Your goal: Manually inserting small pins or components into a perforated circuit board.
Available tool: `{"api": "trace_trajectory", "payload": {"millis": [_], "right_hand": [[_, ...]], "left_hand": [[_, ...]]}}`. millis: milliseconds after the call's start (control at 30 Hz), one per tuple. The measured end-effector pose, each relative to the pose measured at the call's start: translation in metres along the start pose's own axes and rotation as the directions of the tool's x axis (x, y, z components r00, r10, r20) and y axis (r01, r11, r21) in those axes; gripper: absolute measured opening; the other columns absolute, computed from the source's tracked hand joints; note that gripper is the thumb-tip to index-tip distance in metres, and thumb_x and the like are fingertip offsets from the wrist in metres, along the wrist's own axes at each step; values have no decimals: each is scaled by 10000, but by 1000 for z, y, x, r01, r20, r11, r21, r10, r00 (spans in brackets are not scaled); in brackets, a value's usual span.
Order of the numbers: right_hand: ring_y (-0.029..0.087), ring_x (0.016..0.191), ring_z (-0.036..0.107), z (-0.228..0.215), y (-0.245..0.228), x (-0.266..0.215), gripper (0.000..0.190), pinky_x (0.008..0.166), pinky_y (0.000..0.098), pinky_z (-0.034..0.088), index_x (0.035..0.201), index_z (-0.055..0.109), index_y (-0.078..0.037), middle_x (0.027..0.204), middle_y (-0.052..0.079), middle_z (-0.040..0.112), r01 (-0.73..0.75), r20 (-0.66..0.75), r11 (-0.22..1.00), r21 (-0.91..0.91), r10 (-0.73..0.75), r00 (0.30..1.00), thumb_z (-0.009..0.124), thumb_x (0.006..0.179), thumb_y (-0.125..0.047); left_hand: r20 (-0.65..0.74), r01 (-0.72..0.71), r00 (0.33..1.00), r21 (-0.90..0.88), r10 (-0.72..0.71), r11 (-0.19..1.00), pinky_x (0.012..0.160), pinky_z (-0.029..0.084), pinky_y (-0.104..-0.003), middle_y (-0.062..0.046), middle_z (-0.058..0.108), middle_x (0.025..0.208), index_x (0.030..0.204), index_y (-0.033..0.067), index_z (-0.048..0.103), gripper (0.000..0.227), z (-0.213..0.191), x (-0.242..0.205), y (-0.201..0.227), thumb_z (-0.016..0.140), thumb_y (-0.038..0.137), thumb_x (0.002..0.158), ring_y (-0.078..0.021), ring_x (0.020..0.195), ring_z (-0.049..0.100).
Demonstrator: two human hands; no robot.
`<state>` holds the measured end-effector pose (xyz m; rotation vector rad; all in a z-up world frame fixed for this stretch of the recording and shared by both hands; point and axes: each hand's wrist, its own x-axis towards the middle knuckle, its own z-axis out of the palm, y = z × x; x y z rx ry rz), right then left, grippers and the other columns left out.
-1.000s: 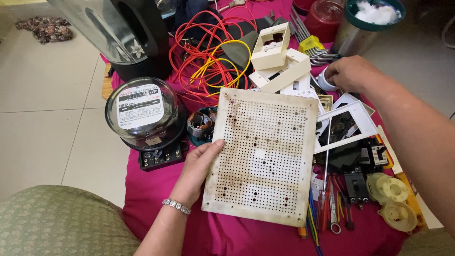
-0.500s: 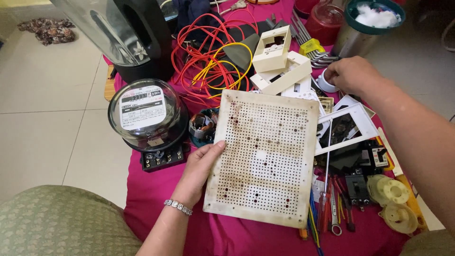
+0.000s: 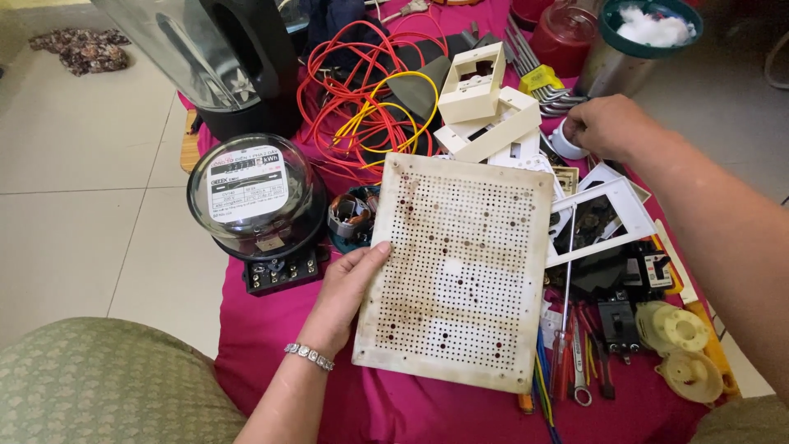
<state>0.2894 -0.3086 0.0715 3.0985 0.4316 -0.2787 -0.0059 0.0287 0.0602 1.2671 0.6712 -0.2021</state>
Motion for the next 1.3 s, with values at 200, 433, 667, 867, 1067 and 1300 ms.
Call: {"api": "trace_trajectory", "payload": {"millis": [200,433,667,867,1067,1300], "right_hand": [[303,973,752,-4,-8,-6,280,898,445,591,1192,808,-126,1156,141,782,-37,-15,999,26,37,999,721,928,-90],[297,941,756,-5,-5,-4,311,874,446,598,1195,817,-168,1133,132,791,-48,-47,998,32,49,998,711,914,-84],[306,1029,735,-11,-14,-11,317,939,459,588,1260,778,-152,1270,172,734,-127,-8,990,62,127,992,693,963,-76],[293,881,761,-6,-10,-8,265,854,435,597,1179,822,-133,1088,144,802,-71,-44,997,-9,71,996,757,922,-126],[319,861,749,5,0,-5,227,823,447,585,1141,808,-56,1056,160,796,-46,-71,999,11,47,996,699,964,-149],[356,916,731,2,1,-5,231,837,486,571,1145,790,-51,1095,167,779,-49,-73,999,18,50,996,679,950,-103]], "left_hand": [[-2,-4,1000,6,4,1000,605,508,-251,-129,753,898,1102,-36,763,383,0,0,0,681,289,917,-143,694,637],[9,-22,1000,-19,22,1000,586,498,-242,-122,747,876,1086,-40,763,360,-1,1,-2,685,271,922,-134,670,624],[13,-27,1000,-16,27,1000,575,500,-243,-130,746,875,1091,-44,756,373,-1,1,-2,680,279,921,-136,663,627],[11,-19,1000,-19,19,1000,570,497,-242,-123,742,863,1077,-38,757,366,-2,2,-4,691,284,915,-134,654,622],[6,-10,1000,-18,10,1000,601,507,-247,-134,751,898,1111,-44,754,389,-1,1,-2,685,282,909,-144,690,636],[14,-27,1000,-16,28,999,593,502,-242,-131,751,895,1108,-47,755,395,-1,1,-2,683,287,910,-137,682,632]]}}
